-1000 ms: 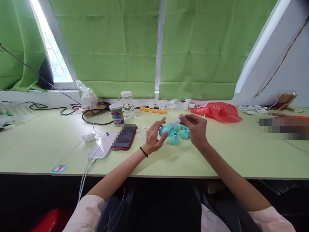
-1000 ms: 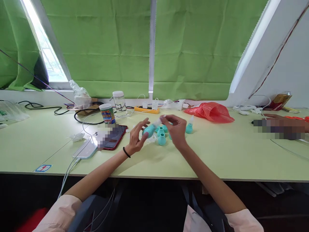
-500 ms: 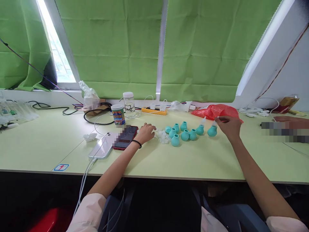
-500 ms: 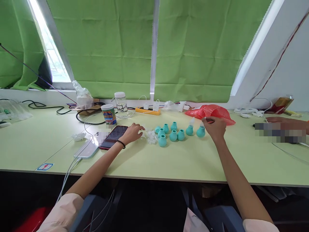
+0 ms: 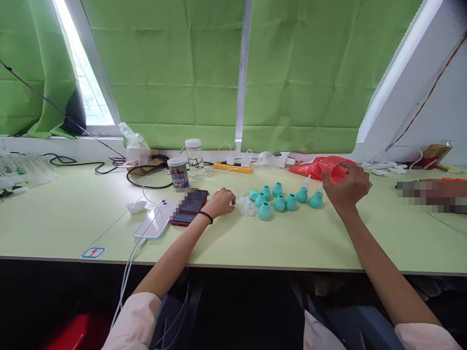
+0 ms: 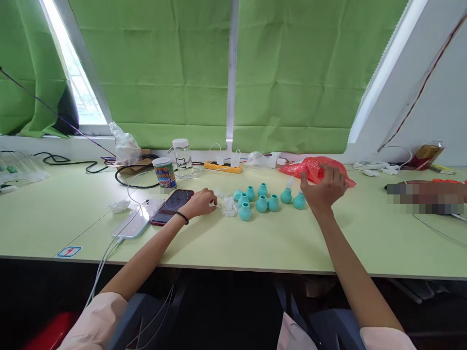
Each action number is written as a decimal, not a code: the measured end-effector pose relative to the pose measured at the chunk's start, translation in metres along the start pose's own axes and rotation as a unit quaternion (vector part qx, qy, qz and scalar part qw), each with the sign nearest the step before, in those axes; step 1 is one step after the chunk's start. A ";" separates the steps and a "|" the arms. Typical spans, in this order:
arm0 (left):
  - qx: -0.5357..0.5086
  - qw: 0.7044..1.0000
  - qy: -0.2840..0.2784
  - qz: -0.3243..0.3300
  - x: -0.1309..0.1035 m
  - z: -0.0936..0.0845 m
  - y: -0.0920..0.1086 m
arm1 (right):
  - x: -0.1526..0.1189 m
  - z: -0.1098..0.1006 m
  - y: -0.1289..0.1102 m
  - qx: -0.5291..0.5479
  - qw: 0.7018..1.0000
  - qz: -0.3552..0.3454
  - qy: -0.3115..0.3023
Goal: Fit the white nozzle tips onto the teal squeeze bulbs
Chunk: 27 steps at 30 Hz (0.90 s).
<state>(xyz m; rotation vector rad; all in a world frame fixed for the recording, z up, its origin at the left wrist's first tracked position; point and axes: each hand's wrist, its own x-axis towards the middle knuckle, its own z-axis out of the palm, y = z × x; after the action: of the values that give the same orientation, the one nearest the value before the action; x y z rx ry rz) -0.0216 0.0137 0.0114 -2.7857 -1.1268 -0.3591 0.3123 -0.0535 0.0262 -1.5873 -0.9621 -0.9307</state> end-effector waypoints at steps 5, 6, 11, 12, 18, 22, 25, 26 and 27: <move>-0.010 0.999 -0.042 -0.010 0.000 0.004 0.004 | -0.023 -0.025 -0.069 0.167 0.952 -0.237 -0.096; -0.006 0.999 -0.042 -0.011 0.000 0.005 0.004 | -0.030 -0.031 -0.086 0.181 0.930 -0.286 -0.144; 0.019 0.999 -0.026 -0.031 -0.001 0.006 0.004 | -0.063 -0.043 -0.156 0.098 0.807 -0.442 -0.379; 0.022 0.999 -0.022 -0.035 -0.001 0.007 0.004 | -0.068 -0.043 -0.164 0.071 0.783 -0.461 -0.411; 0.026 0.999 -0.011 -0.037 -0.001 0.012 0.004 | -0.084 -0.035 -0.181 -0.041 0.708 -0.493 -0.503; 0.009 0.999 0.013 -0.036 0.000 0.009 0.002 | -0.089 -0.027 -0.179 -0.025 0.701 -0.498 -0.510; -0.060 0.993 0.090 -0.045 0.001 0.000 0.001 | -0.092 -0.022 -0.174 0.055 0.732 -0.478 -0.483; -0.098 0.986 0.123 -0.049 0.001 -0.004 0.001 | -0.093 -0.022 -0.172 0.104 0.750 -0.452 -0.472; -0.138 0.977 0.156 -0.054 0.001 -0.008 0.001 | -0.095 -0.023 -0.169 0.163 0.767 -0.416 -0.462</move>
<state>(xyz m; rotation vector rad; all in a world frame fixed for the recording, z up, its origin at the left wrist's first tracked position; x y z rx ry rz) -0.0214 0.0119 0.0195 -2.7571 -1.2307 -0.9970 0.1183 -0.0606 0.0050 -1.2466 -2.5171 -0.3957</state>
